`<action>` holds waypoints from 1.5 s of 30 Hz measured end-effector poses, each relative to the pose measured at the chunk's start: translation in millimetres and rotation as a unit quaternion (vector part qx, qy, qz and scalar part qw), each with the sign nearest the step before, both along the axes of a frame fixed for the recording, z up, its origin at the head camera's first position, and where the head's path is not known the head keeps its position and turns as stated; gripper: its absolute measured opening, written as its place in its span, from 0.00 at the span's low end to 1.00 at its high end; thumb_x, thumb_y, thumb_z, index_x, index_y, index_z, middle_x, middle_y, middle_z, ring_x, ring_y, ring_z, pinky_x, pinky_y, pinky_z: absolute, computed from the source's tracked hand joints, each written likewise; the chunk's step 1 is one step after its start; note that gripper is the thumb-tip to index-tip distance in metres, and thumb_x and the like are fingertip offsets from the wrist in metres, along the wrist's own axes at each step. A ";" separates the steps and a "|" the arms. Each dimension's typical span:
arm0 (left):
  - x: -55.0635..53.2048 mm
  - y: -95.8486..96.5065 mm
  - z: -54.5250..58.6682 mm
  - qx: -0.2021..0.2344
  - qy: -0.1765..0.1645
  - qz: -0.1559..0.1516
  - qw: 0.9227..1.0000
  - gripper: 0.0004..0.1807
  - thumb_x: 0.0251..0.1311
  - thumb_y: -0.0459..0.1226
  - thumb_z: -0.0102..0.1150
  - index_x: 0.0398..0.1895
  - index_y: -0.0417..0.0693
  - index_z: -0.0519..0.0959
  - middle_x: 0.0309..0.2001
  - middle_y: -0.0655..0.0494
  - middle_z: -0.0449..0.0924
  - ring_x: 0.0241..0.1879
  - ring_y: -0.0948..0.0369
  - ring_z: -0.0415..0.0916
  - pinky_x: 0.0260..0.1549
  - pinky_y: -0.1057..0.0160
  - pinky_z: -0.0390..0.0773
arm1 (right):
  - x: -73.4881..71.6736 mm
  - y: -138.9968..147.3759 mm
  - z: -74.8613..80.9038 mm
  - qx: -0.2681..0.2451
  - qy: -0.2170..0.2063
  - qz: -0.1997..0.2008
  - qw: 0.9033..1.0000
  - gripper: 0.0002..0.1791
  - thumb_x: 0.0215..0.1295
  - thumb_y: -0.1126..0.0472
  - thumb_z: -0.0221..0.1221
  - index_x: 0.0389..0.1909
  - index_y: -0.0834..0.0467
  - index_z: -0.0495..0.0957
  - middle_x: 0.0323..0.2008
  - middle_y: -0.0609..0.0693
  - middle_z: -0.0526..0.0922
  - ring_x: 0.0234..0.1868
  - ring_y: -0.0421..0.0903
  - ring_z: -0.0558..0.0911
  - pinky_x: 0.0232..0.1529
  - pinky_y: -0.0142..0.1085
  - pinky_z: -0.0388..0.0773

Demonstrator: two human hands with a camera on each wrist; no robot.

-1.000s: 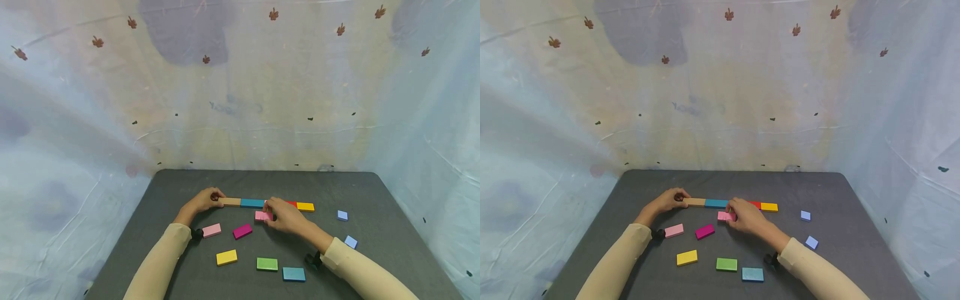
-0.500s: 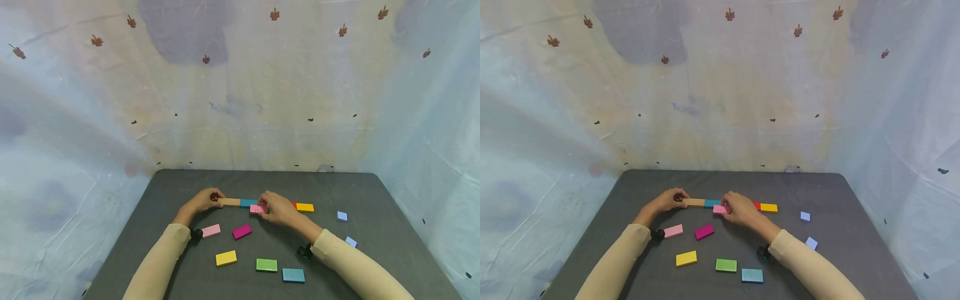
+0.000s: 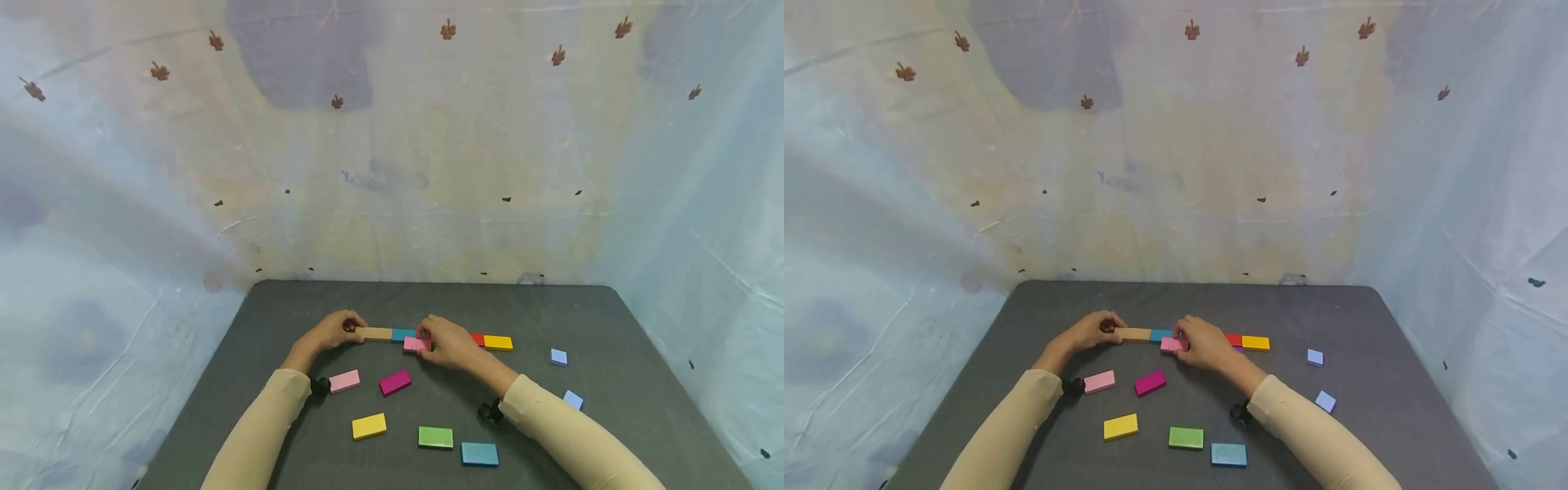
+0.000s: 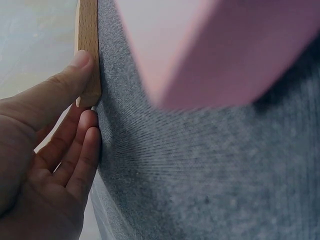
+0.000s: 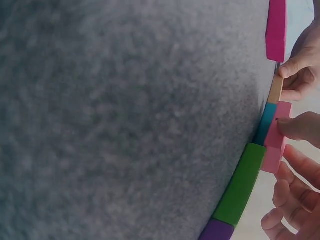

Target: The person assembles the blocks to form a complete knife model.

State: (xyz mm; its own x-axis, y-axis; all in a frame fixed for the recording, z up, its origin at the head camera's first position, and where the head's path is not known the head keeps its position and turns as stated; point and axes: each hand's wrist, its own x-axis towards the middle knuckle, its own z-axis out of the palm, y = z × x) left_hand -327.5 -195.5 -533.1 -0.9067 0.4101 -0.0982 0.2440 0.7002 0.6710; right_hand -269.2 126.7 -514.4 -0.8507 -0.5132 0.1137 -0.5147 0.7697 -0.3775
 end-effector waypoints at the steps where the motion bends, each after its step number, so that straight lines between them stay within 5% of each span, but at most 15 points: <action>1: 0.2 0.1 -0.5 0.000 0.000 0.000 1.000 0.12 0.65 0.35 0.76 0.51 0.47 0.89 0.46 0.53 0.82 0.45 0.57 0.76 0.52 0.49 0.79 | 0.1 -0.2 -0.7 0.001 0.001 0.000 1.000 0.16 0.66 0.55 0.75 0.50 0.52 0.83 0.39 0.44 0.77 0.38 0.41 0.75 0.39 0.38 0.77; 45: 1.1 0.8 -0.5 -0.002 0.002 0.000 1.000 0.12 0.64 0.34 0.77 0.50 0.47 0.88 0.46 0.53 0.82 0.45 0.57 0.76 0.52 0.49 0.79 | 0.8 -2.8 -7.7 0.041 0.010 0.004 0.999 0.14 0.67 0.53 0.74 0.48 0.51 0.82 0.39 0.44 0.77 0.39 0.42 0.75 0.41 0.39 0.78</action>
